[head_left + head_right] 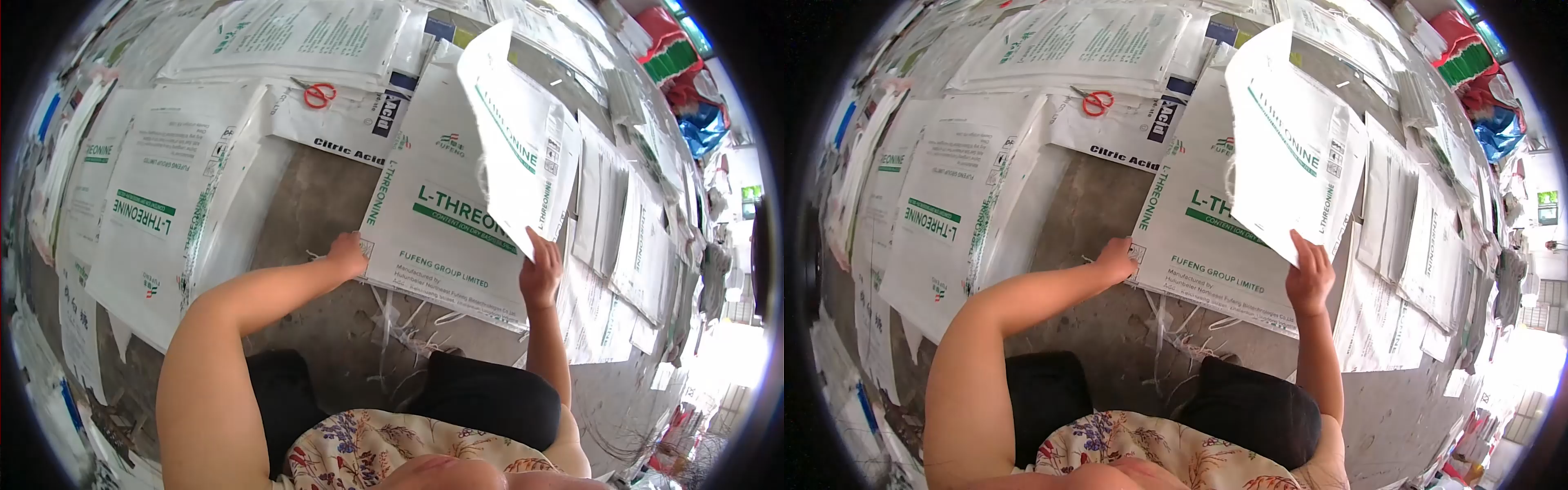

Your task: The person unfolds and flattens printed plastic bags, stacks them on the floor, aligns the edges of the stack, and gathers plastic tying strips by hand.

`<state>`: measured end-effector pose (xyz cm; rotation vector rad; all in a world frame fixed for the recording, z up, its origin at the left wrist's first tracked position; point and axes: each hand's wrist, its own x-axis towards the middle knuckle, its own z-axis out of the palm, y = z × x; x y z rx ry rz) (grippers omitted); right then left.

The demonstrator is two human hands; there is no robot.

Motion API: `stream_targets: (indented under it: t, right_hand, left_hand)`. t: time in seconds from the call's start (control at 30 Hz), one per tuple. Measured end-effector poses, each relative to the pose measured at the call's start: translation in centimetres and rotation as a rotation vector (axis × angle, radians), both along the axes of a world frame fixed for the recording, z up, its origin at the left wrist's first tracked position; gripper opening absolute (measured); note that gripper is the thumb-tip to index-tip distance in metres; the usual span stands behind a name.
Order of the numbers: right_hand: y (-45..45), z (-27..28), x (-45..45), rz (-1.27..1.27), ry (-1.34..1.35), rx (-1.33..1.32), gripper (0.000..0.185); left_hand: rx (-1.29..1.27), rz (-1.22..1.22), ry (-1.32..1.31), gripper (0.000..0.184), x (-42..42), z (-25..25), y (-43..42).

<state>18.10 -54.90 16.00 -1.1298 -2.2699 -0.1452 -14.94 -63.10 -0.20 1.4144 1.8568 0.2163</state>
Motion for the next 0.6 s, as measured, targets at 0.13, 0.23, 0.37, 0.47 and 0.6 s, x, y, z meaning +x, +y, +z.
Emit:
stream_targets:
  t: [0.13, 0.23, 0.37, 0.47, 0.6]
  right_hand:
    - [0.0, -2.2, -0.3, -0.030, 0.036, -0.106, 0.033]
    - [0.4, -5.1, 1.8, -0.168, 0.118, -0.125, 0.021]
    - [0.2, -4.9, 2.0, -0.366, 0.241, -0.206, 0.018]
    - [-1.0, -3.8, -0.5, -0.049, 0.155, -0.149, 0.022]
    - [-3.5, -8.3, -2.4, -0.009, 0.351, -0.618, 0.023]
  left_hand:
    - [0.083, 0.046, 0.005, 0.045, 0.0, -1.0, -0.6]
    - [0.169, 0.048, -0.036, 0.048, -0.5, -2.1, -0.7]
    - [0.320, 0.065, 0.131, 0.054, 0.0, 0.6, 0.1]
    - [0.212, 0.154, -0.284, 0.050, 0.9, 2.0, 2.9]
    - [-0.326, 0.465, -1.194, 0.053, 2.8, 6.1, 4.8]
